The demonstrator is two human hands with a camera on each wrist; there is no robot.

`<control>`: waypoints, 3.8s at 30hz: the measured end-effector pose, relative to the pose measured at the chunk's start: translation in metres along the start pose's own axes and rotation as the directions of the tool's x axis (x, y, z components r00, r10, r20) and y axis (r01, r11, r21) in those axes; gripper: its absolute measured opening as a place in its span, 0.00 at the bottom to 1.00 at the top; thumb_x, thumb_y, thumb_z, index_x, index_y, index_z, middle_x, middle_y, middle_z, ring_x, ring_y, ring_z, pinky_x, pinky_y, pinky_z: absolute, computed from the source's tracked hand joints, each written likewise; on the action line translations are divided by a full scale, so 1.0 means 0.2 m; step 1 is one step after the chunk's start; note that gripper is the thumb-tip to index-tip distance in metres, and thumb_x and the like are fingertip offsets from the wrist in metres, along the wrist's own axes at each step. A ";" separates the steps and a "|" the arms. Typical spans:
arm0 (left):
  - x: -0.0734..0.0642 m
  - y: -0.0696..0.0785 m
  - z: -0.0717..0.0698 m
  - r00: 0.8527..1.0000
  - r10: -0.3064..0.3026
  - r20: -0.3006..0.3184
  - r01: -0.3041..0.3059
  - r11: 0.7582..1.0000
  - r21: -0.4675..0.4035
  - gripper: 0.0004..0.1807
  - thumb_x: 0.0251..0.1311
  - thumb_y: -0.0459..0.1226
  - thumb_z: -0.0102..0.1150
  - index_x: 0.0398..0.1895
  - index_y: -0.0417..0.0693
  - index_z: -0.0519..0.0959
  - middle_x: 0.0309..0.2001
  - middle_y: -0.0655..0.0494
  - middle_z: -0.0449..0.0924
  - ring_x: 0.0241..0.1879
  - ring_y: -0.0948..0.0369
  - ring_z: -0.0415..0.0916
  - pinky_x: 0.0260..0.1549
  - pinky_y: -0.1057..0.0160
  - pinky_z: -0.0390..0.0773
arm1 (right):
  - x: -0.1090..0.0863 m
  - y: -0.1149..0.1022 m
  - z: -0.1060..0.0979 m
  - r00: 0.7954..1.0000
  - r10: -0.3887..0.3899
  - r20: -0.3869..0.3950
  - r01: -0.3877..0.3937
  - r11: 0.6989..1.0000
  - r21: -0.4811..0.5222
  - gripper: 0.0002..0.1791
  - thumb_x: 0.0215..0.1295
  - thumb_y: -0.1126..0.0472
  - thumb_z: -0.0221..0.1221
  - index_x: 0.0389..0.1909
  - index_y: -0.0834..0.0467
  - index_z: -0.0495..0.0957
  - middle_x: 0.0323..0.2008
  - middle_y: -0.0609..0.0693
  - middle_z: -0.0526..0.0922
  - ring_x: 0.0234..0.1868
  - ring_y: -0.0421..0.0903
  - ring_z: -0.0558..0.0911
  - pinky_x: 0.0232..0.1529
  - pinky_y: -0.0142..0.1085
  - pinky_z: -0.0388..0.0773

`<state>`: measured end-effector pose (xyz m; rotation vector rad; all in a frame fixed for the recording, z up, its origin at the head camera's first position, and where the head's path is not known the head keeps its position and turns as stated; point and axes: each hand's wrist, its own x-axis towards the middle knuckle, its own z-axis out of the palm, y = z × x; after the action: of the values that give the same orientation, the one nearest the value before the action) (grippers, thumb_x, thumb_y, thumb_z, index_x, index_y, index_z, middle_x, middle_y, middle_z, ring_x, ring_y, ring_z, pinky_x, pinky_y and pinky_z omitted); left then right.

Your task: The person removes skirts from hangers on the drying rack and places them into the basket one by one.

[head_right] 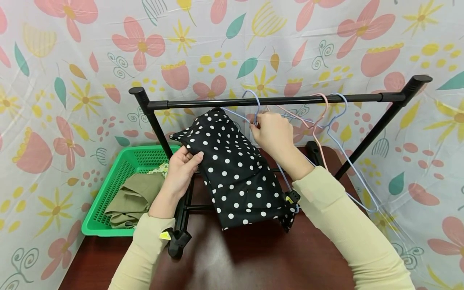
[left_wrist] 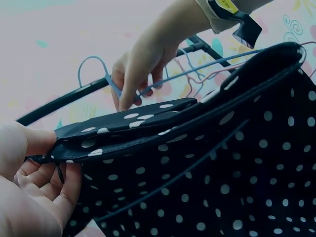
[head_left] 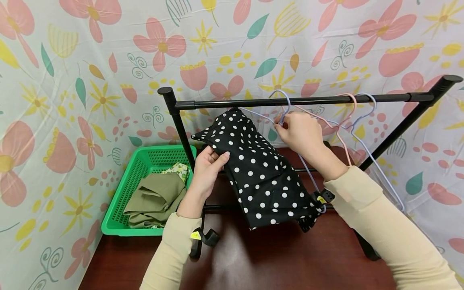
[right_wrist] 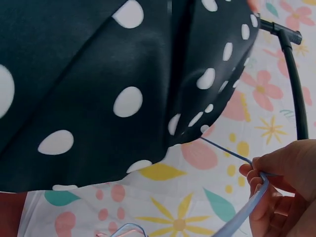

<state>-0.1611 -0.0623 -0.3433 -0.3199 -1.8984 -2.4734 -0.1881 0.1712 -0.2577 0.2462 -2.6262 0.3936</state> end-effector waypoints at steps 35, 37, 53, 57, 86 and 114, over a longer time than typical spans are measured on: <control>-0.08 0.20 -0.16 0.991 0.120 0.065 -0.127 0.987 0.102 0.13 0.59 0.27 0.54 0.47 0.36 0.71 0.33 0.61 0.82 0.35 0.64 0.79 0.38 0.68 0.77 | 0.00 0.08 -0.01 1.000 -0.002 -0.014 0.002 1.000 0.003 0.11 0.56 0.56 0.59 0.20 0.57 0.82 0.18 0.54 0.76 0.20 0.58 0.76 0.18 0.49 0.65; -0.09 0.21 -0.16 0.989 0.131 0.061 -0.137 0.985 0.107 0.12 0.59 0.27 0.55 0.46 0.37 0.71 0.32 0.60 0.82 0.34 0.64 0.78 0.37 0.68 0.77 | 0.00 0.09 -0.01 1.000 -0.003 -0.014 0.003 1.000 0.013 0.10 0.56 0.56 0.59 0.23 0.57 0.84 0.18 0.54 0.77 0.20 0.58 0.76 0.18 0.49 0.66; -0.10 0.26 -0.23 0.983 0.174 0.057 -0.181 0.971 0.154 0.13 0.58 0.25 0.55 0.46 0.38 0.73 0.33 0.62 0.83 0.35 0.66 0.79 0.36 0.69 0.77 | 0.00 0.11 0.00 0.999 -0.013 -0.032 0.014 1.000 0.026 0.08 0.56 0.58 0.58 0.25 0.56 0.85 0.20 0.54 0.79 0.19 0.56 0.75 0.16 0.47 0.64; -0.10 0.28 -0.23 0.980 0.193 0.057 -0.200 0.966 0.162 0.12 0.57 0.24 0.55 0.45 0.38 0.73 0.32 0.63 0.83 0.34 0.65 0.79 0.36 0.69 0.77 | 0.00 0.11 0.01 0.999 -0.008 -0.033 0.008 1.000 0.026 0.11 0.56 0.58 0.58 0.18 0.57 0.81 0.17 0.54 0.76 0.18 0.57 0.74 0.17 0.48 0.63; -0.12 0.37 -0.33 0.972 0.233 0.008 -0.229 0.948 0.222 0.08 0.56 0.25 0.57 0.36 0.45 0.76 0.32 0.62 0.84 0.34 0.65 0.80 0.36 0.69 0.78 | -0.01 0.12 0.00 0.999 0.012 -0.040 -0.010 0.999 0.030 0.25 0.57 0.57 0.57 0.05 0.56 0.61 0.14 0.53 0.69 0.17 0.55 0.71 0.17 0.45 0.60; -0.15 0.45 -0.44 0.946 0.321 -0.051 -0.304 0.929 0.210 0.06 0.54 0.23 0.57 0.31 0.41 0.76 0.29 0.57 0.84 0.29 0.64 0.80 0.31 0.70 0.77 | 0.00 0.17 -0.01 0.999 0.019 -0.050 -0.018 0.999 0.032 0.22 0.59 0.58 0.55 0.06 0.55 0.67 0.18 0.54 0.76 0.19 0.55 0.72 0.19 0.48 0.64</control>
<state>-0.1345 -0.1736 -0.2830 -0.4639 -1.8719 -2.0443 -0.1952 0.2029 -0.2641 0.2199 -2.5761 0.4424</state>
